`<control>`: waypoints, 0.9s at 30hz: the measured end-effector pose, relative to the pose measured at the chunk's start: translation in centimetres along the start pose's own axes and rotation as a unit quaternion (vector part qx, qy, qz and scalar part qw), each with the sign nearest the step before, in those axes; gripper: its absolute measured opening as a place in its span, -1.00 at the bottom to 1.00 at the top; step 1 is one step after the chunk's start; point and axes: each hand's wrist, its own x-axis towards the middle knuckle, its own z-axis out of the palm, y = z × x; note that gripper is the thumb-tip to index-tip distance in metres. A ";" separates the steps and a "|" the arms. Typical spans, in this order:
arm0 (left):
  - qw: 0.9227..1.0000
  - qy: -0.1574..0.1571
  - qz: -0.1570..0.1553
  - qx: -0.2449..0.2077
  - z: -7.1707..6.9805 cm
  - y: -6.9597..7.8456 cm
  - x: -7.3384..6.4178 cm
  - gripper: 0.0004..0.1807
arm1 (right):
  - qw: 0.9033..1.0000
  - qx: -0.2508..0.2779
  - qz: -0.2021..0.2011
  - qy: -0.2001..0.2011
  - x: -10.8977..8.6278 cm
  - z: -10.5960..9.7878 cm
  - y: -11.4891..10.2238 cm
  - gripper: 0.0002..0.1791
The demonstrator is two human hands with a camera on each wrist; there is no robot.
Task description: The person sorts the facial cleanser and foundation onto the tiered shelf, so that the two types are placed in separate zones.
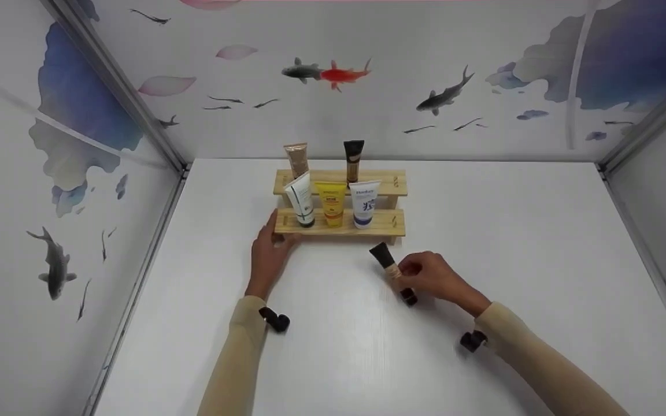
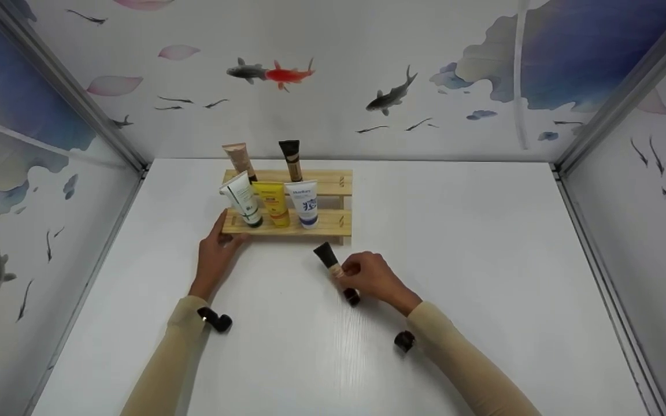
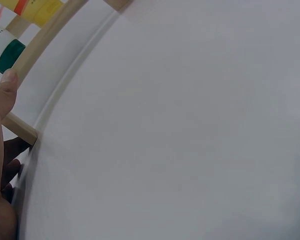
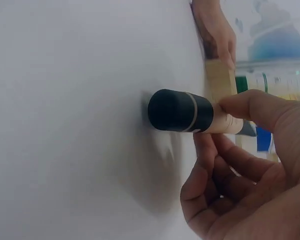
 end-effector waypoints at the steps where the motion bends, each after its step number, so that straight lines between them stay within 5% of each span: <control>1: 1.000 -0.001 0.000 -0.001 0.0 0.0 0.0 0.14 | 1.000 0.004 0.001 0.006 -0.1 -0.5 0.2 -0.78; 16: 1.000 0.000 -0.001 -0.011 -0.1 0.0 0.0 0.15 | 0.990 -0.006 0.008 0.139 1.0 -8.0 0.9 -0.65; 27: 1.000 0.000 -0.006 -0.008 0.0 0.1 0.0 0.12 | 0.979 -0.006 -0.033 0.202 3.7 -10.1 -0.4 -0.69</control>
